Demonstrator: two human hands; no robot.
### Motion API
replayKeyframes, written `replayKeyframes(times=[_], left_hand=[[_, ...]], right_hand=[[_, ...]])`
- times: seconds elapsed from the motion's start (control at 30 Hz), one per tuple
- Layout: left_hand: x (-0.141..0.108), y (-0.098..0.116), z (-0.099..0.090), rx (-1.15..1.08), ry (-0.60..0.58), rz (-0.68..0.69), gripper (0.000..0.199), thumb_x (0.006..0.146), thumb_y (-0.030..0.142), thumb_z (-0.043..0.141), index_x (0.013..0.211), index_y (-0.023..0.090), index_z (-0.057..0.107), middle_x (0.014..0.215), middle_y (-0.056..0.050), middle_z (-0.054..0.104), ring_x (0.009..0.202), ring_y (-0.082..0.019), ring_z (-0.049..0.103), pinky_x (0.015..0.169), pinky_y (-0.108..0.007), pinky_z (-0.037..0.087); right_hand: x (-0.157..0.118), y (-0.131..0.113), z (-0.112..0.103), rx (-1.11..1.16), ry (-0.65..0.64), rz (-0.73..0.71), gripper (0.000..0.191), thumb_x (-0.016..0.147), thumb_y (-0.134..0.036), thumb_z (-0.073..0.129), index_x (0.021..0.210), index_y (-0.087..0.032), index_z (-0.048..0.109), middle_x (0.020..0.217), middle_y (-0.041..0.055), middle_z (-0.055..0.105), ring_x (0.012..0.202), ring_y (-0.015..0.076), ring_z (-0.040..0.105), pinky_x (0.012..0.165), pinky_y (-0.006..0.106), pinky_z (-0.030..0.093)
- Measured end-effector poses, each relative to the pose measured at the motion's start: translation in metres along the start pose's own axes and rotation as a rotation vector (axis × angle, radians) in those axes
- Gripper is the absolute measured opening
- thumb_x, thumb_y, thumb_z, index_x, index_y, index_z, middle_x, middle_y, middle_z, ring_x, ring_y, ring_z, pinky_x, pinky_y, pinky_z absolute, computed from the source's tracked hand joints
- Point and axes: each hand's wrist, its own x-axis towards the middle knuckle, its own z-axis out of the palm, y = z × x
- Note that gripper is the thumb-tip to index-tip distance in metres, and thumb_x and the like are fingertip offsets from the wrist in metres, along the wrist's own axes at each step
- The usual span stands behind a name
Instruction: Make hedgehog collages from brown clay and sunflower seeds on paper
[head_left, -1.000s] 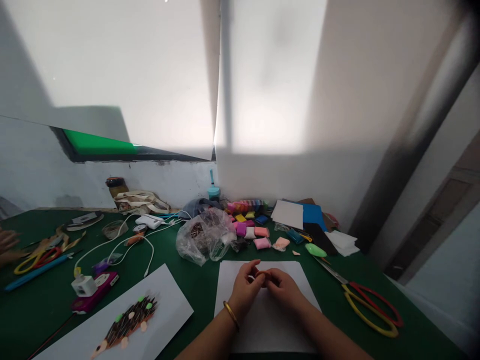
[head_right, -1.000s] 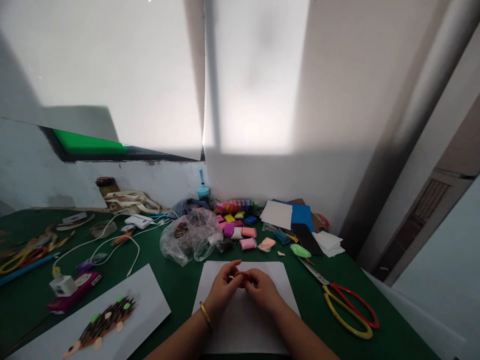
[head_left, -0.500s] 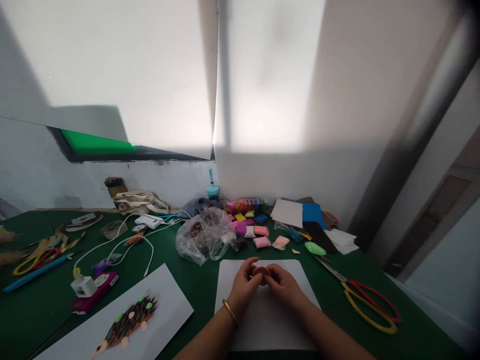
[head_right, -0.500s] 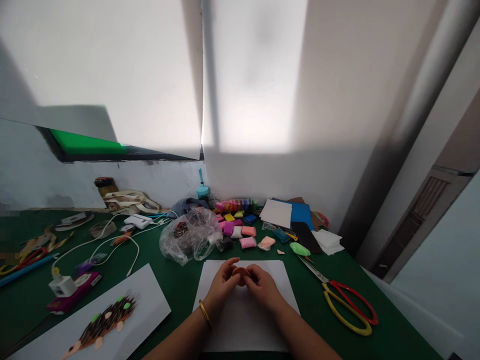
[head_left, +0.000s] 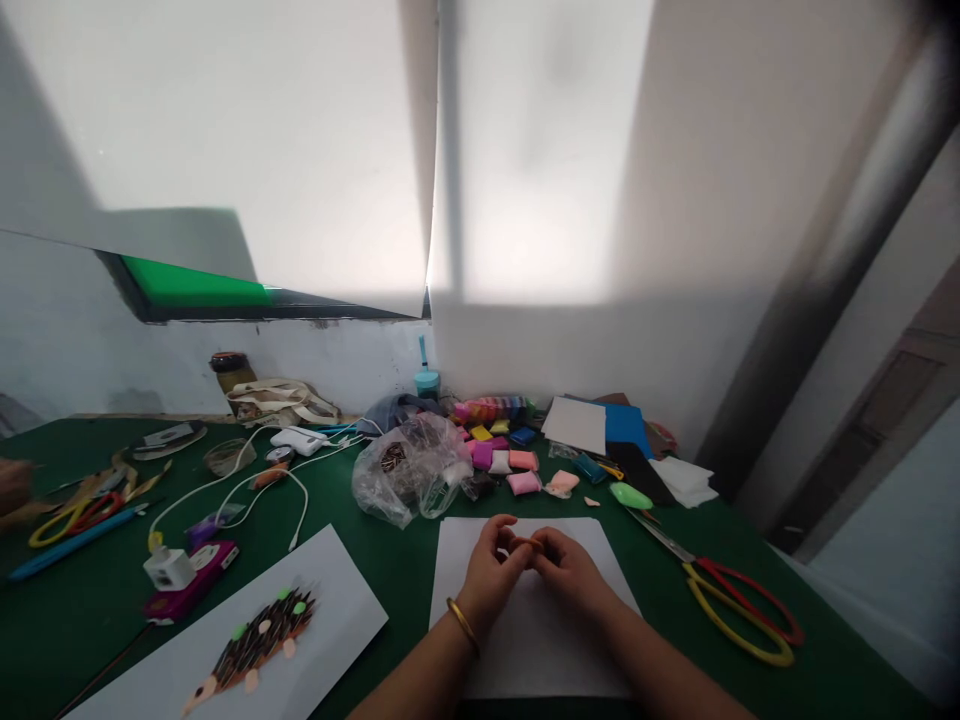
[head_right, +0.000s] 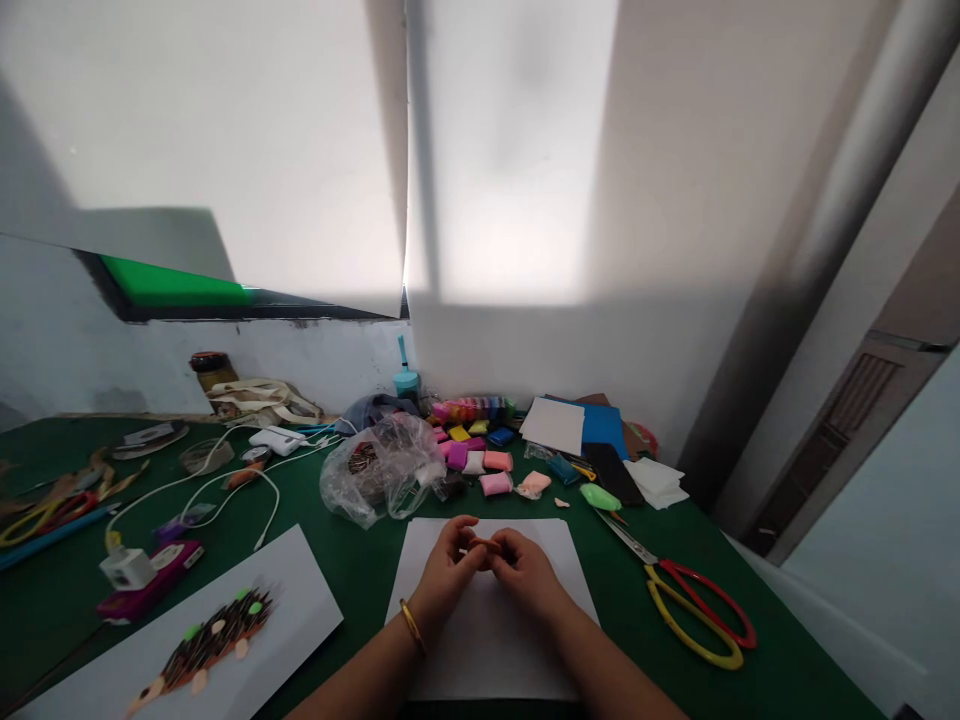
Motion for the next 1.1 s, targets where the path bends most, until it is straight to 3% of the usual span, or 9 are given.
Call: replayKeyframes(times=[0.2, 0.37, 0.43, 0.57, 0.73, 0.9, 1.1], left_hand=[[0.0017, -0.003, 0.0009, -0.022, -0.085, -0.061, 0.024, 0.067, 0.035, 0.068, 0.072, 0.015, 0.057, 0.064, -0.001, 0.058, 0.059, -0.013, 0.055, 0.057, -0.025, 0.044], [0.0011, -0.0025, -0.0009, 0.036, 0.014, 0.032, 0.033, 0.067, 0.031, 0.069, 0.096, 0.019, 0.059, 0.078, -0.001, 0.058, 0.07, -0.014, 0.057, 0.062, -0.025, 0.046], [0.0008, -0.0033, -0.0009, 0.091, 0.027, 0.059, 0.029, 0.067, 0.033, 0.068, 0.091, 0.019, 0.061, 0.082, -0.003, 0.059, 0.073, -0.015, 0.058, 0.063, -0.025, 0.047], [0.0023, -0.0044, -0.0011, 0.06, -0.067, -0.025, 0.026, 0.074, 0.041, 0.061, 0.074, 0.015, 0.059, 0.067, -0.003, 0.06, 0.06, -0.015, 0.057, 0.058, -0.027, 0.046], [0.0034, -0.0015, -0.0023, 0.059, -0.029, 0.008, 0.036, 0.074, 0.04, 0.062, 0.1, 0.016, 0.06, 0.079, -0.004, 0.062, 0.072, -0.016, 0.059, 0.068, -0.028, 0.048], [0.0029, -0.004, -0.0026, 0.138, -0.03, 0.04, 0.024, 0.07, 0.038, 0.066, 0.078, 0.015, 0.065, 0.081, -0.005, 0.063, 0.073, -0.018, 0.06, 0.07, -0.029, 0.047], [0.0046, -0.0058, -0.006, 0.057, -0.051, 0.023, 0.025, 0.071, 0.038, 0.065, 0.08, 0.015, 0.063, 0.077, -0.004, 0.065, 0.076, -0.018, 0.06, 0.072, -0.029, 0.046]], right_hand=[[-0.0004, 0.0007, 0.0008, -0.08, -0.01, -0.018, 0.015, 0.076, -0.033, 0.055, 0.081, -0.019, 0.058, 0.076, 0.0011, 0.064, 0.072, 0.0163, 0.057, 0.064, 0.025, 0.042], [-0.0003, -0.0044, 0.0003, -0.079, -0.028, 0.0, 0.019, 0.078, -0.036, 0.053, 0.08, -0.018, 0.06, 0.079, 0.0023, 0.065, 0.074, 0.0173, 0.058, 0.066, 0.027, 0.043], [-0.0003, -0.0066, 0.0003, -0.076, -0.028, 0.001, 0.02, 0.078, -0.037, 0.053, 0.079, -0.018, 0.06, 0.079, 0.0027, 0.065, 0.074, 0.0178, 0.058, 0.066, 0.027, 0.043], [-0.0004, -0.0076, -0.0006, -0.06, -0.039, 0.024, 0.023, 0.077, -0.04, 0.054, 0.082, -0.018, 0.061, 0.08, 0.0036, 0.066, 0.076, 0.0193, 0.06, 0.068, 0.029, 0.045], [0.0003, -0.0022, -0.0027, 0.067, 0.001, 0.021, 0.029, 0.08, -0.046, 0.05, 0.081, -0.018, 0.057, 0.079, 0.0045, 0.064, 0.077, 0.0199, 0.06, 0.07, 0.03, 0.046], [0.0005, 0.0006, -0.0016, 0.036, 0.016, 0.002, 0.024, 0.077, -0.041, 0.055, 0.083, -0.018, 0.058, 0.08, 0.0034, 0.063, 0.076, 0.0183, 0.058, 0.069, 0.029, 0.045], [-0.0004, -0.0072, 0.0004, -0.044, -0.05, 0.012, 0.028, 0.075, -0.042, 0.058, 0.09, -0.019, 0.062, 0.085, 0.0041, 0.065, 0.079, 0.0204, 0.058, 0.069, 0.03, 0.044]])
